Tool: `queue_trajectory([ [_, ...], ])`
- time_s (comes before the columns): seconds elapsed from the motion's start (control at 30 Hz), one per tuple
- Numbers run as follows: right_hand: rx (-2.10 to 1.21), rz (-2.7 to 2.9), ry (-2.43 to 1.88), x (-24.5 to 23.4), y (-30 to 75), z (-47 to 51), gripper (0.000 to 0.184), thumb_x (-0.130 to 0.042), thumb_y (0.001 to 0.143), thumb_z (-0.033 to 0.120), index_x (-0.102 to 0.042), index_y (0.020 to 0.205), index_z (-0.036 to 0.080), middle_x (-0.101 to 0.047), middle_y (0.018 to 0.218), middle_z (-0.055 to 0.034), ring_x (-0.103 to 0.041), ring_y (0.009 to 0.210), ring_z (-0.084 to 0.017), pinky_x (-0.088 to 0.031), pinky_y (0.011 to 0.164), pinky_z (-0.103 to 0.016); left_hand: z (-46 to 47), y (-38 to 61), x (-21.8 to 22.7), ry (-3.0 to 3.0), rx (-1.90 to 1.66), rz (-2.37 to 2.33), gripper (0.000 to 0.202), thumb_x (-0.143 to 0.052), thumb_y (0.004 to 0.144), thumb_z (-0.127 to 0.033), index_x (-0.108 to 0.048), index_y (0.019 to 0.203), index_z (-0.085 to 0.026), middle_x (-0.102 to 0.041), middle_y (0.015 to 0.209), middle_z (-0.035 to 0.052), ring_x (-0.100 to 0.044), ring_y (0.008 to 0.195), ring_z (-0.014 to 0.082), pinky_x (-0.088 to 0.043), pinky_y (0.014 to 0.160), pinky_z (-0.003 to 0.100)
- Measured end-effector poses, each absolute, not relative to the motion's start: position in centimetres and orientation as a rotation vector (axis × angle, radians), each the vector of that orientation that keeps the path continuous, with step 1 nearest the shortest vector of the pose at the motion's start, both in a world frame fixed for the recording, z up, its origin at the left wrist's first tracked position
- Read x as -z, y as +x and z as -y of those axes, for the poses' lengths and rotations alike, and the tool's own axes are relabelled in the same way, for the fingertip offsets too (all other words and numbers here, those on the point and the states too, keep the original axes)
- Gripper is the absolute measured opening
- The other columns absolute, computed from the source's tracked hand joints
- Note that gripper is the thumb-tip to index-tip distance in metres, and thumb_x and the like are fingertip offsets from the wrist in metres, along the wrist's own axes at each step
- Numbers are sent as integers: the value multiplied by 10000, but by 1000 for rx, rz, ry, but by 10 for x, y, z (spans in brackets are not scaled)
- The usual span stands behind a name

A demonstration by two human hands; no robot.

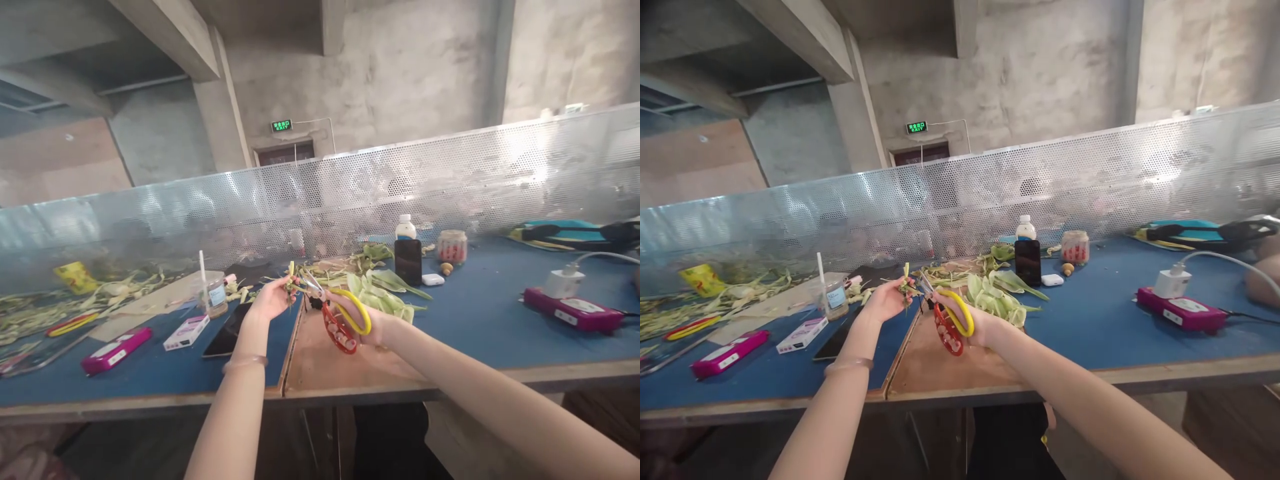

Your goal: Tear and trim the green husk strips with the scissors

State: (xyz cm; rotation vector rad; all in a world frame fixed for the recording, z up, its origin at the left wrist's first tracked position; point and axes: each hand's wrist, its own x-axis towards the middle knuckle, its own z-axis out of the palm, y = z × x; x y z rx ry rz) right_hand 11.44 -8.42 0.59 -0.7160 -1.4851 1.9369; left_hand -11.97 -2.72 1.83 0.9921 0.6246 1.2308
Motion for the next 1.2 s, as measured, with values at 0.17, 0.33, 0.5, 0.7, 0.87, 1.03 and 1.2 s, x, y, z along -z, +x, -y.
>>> queue_trajectory([
  [0.17,-2212,1518,-557,4,115,76,460,-381,755,608,-459,624,174,-502,496,10,-460,372,-104,-340,310,-205,25,-120,-18,962,-1248,-618,114,-521,741,-138,-588,824,-95,-624,752,63,-576,586,123,-481,538,261],
  [0.33,-2193,1537,-502,2,110,75,456,-349,784,583,-458,627,168,-514,488,6,-455,358,-90,-348,319,-194,27,-118,-20,945,-1264,-598,96,-510,747,-124,-585,797,-92,-623,753,67,-602,700,150,-503,648,291],
  [0.5,-2208,1560,-452,11,101,67,463,-328,794,571,-447,603,166,-510,458,4,-453,346,-104,-355,314,-210,32,-114,-22,918,-1288,-600,88,-491,755,-108,-577,763,-95,-623,727,71,-607,692,145,-503,684,295],
  [0.7,-2115,1518,-440,13,93,61,407,-381,786,549,-469,664,171,-505,466,20,-450,356,-97,-374,333,-206,31,-113,-22,933,-1304,-595,91,-490,752,-94,-571,793,-101,-610,710,59,-600,665,141,-505,637,284],
  [0.87,-2037,1505,-539,7,92,66,397,-403,767,570,-464,679,188,-478,464,37,-419,338,-79,-363,321,-192,29,-113,-21,962,-1278,-615,94,-496,751,-105,-571,805,-92,-603,720,65,-589,645,134,-495,573,261],
  [1.03,-1988,1536,-645,10,88,63,460,-395,740,622,-437,618,181,-434,452,34,-380,321,-68,-310,258,-177,31,-109,-23,932,-1285,-623,91,-492,755,-112,-572,794,-90,-592,705,67,-580,637,132,-473,524,239],
  [1.2,-1989,1534,-697,15,83,55,510,-373,726,656,-417,580,169,-410,448,31,-370,316,-64,-289,230,-172,30,-108,-22,942,-1276,-619,95,-488,758,-105,-573,791,-80,-586,706,71,-567,618,121,-473,533,236],
])
